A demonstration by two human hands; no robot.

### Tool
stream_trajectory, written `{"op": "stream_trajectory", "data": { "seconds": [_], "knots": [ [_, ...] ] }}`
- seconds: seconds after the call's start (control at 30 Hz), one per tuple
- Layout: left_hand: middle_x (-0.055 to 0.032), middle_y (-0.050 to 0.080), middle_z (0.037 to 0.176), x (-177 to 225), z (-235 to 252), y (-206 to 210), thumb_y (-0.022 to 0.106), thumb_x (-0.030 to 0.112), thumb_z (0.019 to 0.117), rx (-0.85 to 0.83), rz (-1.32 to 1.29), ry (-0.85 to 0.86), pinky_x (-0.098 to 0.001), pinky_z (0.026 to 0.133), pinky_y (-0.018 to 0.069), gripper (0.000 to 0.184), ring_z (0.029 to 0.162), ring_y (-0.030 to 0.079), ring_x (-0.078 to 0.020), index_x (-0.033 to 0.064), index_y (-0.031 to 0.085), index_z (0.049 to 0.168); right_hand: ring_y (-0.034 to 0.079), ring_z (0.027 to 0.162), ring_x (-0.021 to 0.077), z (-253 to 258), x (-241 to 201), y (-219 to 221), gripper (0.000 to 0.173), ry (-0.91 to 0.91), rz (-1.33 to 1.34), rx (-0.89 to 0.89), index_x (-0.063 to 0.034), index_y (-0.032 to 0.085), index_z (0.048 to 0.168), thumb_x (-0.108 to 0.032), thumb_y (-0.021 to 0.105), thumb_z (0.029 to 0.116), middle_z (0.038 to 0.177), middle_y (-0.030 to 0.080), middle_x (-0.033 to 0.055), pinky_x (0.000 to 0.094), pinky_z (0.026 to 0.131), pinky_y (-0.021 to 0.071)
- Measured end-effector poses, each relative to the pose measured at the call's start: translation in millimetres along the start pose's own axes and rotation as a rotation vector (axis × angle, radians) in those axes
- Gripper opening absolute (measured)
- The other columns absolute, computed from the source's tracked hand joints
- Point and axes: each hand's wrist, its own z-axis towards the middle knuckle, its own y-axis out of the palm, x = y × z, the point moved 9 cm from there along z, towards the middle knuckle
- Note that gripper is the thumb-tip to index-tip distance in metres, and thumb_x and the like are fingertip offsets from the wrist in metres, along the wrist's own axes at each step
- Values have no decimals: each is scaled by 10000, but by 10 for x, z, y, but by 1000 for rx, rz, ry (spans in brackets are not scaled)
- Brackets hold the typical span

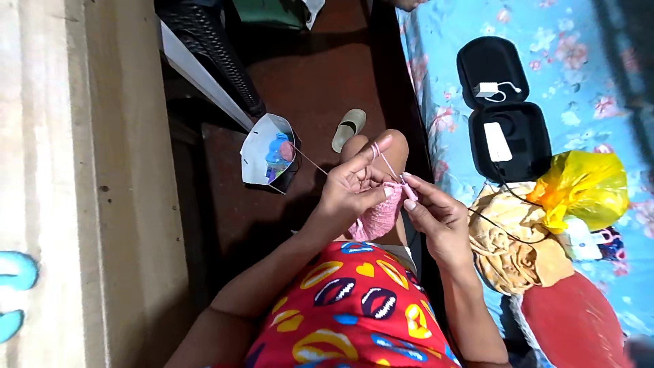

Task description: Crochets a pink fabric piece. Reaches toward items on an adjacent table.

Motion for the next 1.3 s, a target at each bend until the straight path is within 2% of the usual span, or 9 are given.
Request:
{"op": "stream_trajectory", "data": {
  "seconds": [0.1,0.17,0.27,0.4,0.83,1.03,1.13,1.2,1.3],
  "knots": [
    [-75,704,870,-23,-6,-48,624,-147,883,39,-40,-19,-205,629,569,685,664,650,-86,61,471,1518,648,864,-26,9,-70,-5,370,-95,-177,-43,-15,664,1330,21,548,981,1171,729,7,150,766,545],
    [-68,698,853,-23,-16,-67,622,-135,892,55,-33,-27,-191,605,554,676,644,635,-76,74,474,1518,675,978,26,16,-109,-26,349,-183,-293,-74,-26,699,1286,19,540,978,1127,723,32,198,874,572],
    [-70,700,840,-22,-23,-87,610,-118,905,78,-26,-27,-199,623,559,641,655,641,-79,64,485,1507,564,757,-2,21,-174,-58,347,-315,-503,-89,-88,739,1250,-20,538,975,851,622,6,145,691,488],
    [-55,716,853,3,-38,-110,609,-117,903,101,27,12,-198,642,566,630,676,657,-71,38,481,1499,489,615,78,-12,-292,-24,346,-486,-731,-91,-125,756,1235,-56,545,970,742,554,51,220,559,406],
    [-48,702,814,67,-70,-82,639,-131,885,131,102,62,-179,591,548,638,622,631,-62,17,492,1489,558,614,187,-110,-373,98,322,-640,-966,12,-116,778,1190,-35,568,960,740,592,111,294,521,426],
    [-67,726,860,-21,-73,-70,629,-122,905,99,31,3,-210,645,576,678,678,670,-86,50,443,1534,517,631,80,-59,-280,1,294,-522,-701,-27,-73,775,1170,-41,567,965,755,579,69,201,574,432],
    [-65,730,949,128,-151,12,627,-110,878,139,308,231,-200,708,590,683,756,689,-66,-39,404,1520,549,713,-11,-32,-212,-23,273,-357,-442,-41,-30,774,1151,-5,585,956,790,606,16,121,660,478],
    [-114,729,920,213,-254,100,625,-37,877,201,617,475,-228,748,590,531,789,699,-94,-123,523,1391,592,758,-12,-43,-220,11,291,-286,-394,-22,-9,770,1147,21,581,928,833,651,11,133,708,518],
    [-129,712,882,224,-397,219,604,25,950,217,818,729,-260,785,565,279,826,685,-159,-27,647,1221,673,816,-14,-46,-197,66,327,-79,-238,-4,15,712,1235,32,598,929,1000,748,20,150,751,574]
  ]
}}
